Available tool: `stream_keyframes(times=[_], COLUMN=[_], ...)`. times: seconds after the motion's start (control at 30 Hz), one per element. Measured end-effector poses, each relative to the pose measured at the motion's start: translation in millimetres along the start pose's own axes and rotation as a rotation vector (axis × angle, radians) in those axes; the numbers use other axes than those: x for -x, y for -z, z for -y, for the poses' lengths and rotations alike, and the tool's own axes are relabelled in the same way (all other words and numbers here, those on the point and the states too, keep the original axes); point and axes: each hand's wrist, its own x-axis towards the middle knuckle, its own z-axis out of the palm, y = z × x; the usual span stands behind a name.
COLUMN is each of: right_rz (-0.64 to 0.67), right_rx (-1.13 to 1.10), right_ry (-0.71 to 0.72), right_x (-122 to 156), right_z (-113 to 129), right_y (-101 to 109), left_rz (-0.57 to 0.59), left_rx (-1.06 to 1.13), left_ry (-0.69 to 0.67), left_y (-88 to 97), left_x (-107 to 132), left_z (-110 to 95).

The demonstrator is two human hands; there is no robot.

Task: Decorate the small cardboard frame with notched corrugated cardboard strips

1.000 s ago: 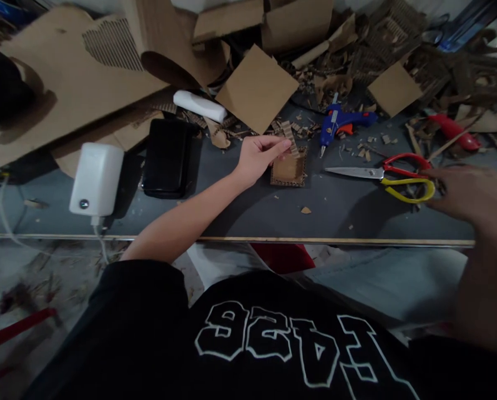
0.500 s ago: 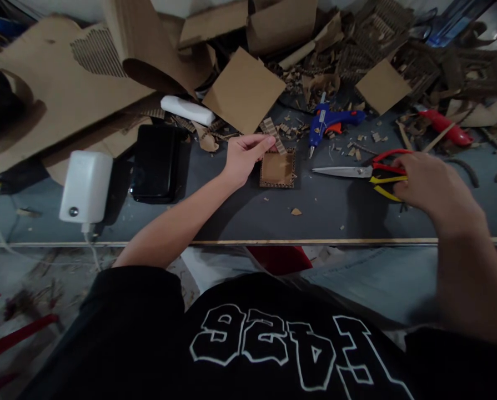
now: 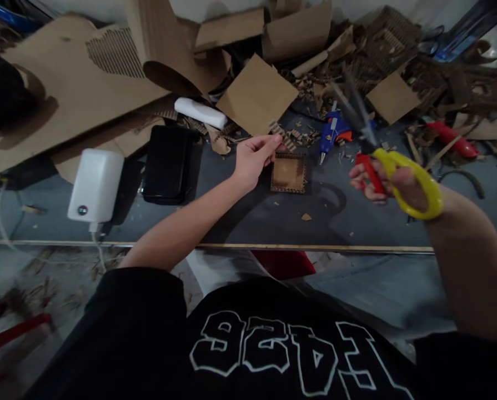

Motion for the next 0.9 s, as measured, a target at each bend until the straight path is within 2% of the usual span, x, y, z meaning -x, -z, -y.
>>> stream_keyframes(times=[0.03,0.1,0.2,0.3,0.47,0.63,0.77,0.9], right_rz=[0.109,0.223,0.279,0.342,0.332,0.284,0.26,0.222], right_rx=[-0.075,-0.15,-0.063,0.086,0.159,0.15,0.226,0.299], right_ry=[-0.017,-0.046,-0.018,0.023,0.091,0.111,0.078,0.009], right_x=[-3.1,-6.6,-6.1,-2.3,1.2,-1.5,-3.0,-3.5], right_z=[8.6,23.0,32.6,31.6,30.2,22.7,16.2,23.4], right_y=[-7.8,-21.0,-30.7,-31.2,-34.1,-39.7,-42.5,-45.4], left_rz=[-0.011,-0.035,-0.055,-0.028,0.008,0.0,0.017,0.035], left_rx=[0.013,0.039,0.086,0.116,0.146,0.013,0.04,0.064], left_ry=[0.007,0.021,0.041,0.051,0.072,0.058,0.045,0.018], left_y=[1.1,3.3,5.2,3.7,0.4,4.1,5.4,2.3], left_x=[-1.1,-3.6,-4.4,0.9,10.3,8.2,7.1,11.0], left_z=[0.4,0.9,-0.5,-3.8,-3.8,1.8,1.0,-2.4])
